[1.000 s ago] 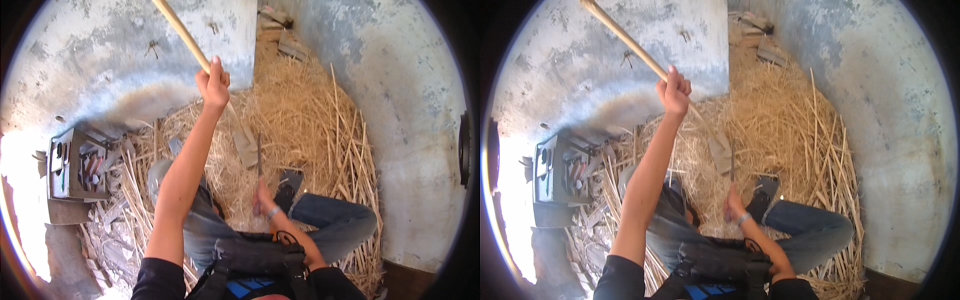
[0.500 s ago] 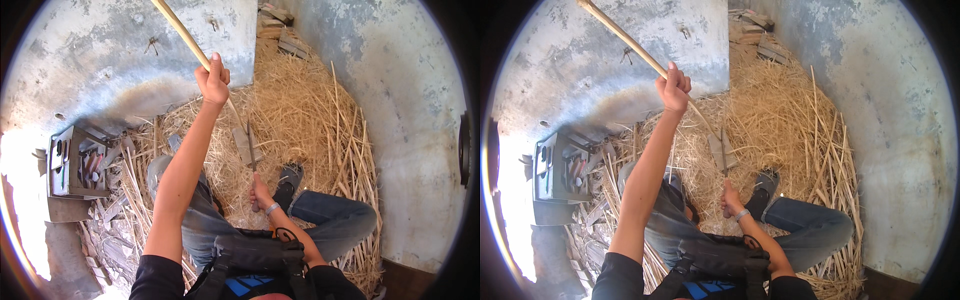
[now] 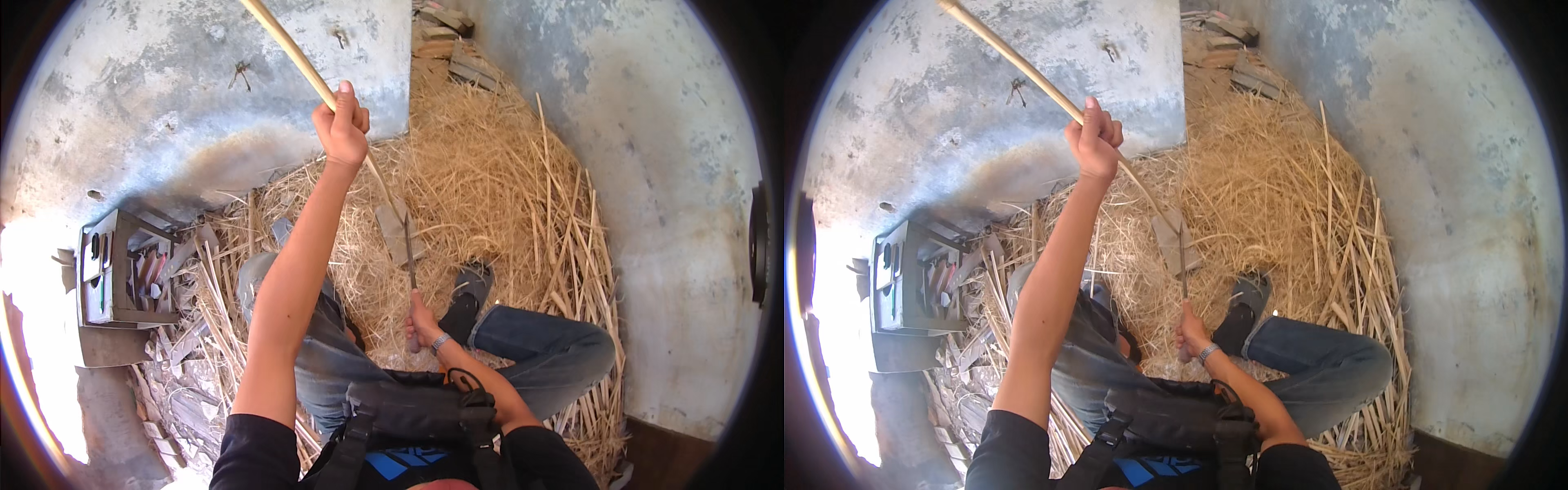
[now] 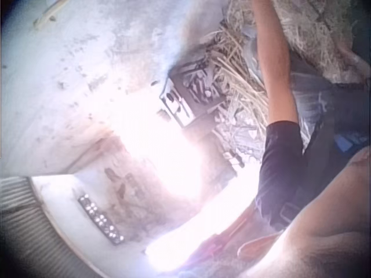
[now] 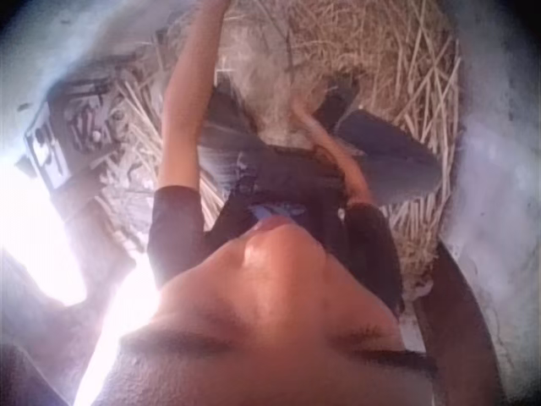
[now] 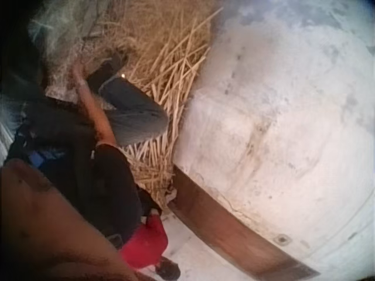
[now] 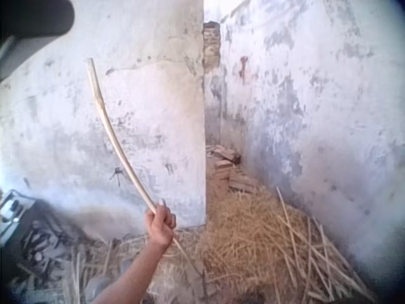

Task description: The person uses a long metal blade to shave the outer layer off a thin bamboo pole and then uses a smaller hand blade to continue shaving the same pole.

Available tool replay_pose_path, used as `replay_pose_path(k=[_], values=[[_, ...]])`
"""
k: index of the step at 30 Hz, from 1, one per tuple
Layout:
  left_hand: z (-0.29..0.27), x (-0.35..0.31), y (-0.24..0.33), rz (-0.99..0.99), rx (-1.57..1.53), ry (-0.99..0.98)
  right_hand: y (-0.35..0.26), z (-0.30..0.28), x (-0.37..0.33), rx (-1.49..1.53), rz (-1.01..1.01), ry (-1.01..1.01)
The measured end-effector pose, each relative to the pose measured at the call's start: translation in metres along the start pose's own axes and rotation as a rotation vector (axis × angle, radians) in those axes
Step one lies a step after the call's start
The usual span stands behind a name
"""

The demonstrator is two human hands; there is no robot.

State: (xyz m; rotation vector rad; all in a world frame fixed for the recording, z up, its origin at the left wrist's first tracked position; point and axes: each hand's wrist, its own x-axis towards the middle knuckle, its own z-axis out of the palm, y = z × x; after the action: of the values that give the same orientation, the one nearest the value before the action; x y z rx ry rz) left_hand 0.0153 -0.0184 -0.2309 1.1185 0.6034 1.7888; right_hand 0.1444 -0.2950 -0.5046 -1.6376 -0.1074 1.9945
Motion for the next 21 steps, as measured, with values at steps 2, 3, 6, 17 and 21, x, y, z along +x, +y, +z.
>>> replay_pose_path(k=[2, 3, 6, 17, 21], values=[[0.005, 0.007, 0.002, 0.018, 0.005, 0.006, -0.012, -0.001, -0.002, -0.014, 0.052, 0.064], [0.009, 0.010, 0.002, 0.023, 0.006, -0.004, -0.022, 0.002, 0.001, -0.009, 0.044, 0.063], [-0.004, -0.001, 0.002, 0.015, 0.036, 0.026, -0.075, 0.037, -0.045, -0.025, -0.200, 0.094], [-0.011, 0.000, 0.002, 0.022, 0.015, 0.043, 0.022, -0.006, 0.032, -0.017, -0.039, 0.169], [-0.019, -0.007, 0.002, 0.015, 0.044, 0.047, -0.018, 0.001, 0.009, 0.030, -0.126, 0.157]])
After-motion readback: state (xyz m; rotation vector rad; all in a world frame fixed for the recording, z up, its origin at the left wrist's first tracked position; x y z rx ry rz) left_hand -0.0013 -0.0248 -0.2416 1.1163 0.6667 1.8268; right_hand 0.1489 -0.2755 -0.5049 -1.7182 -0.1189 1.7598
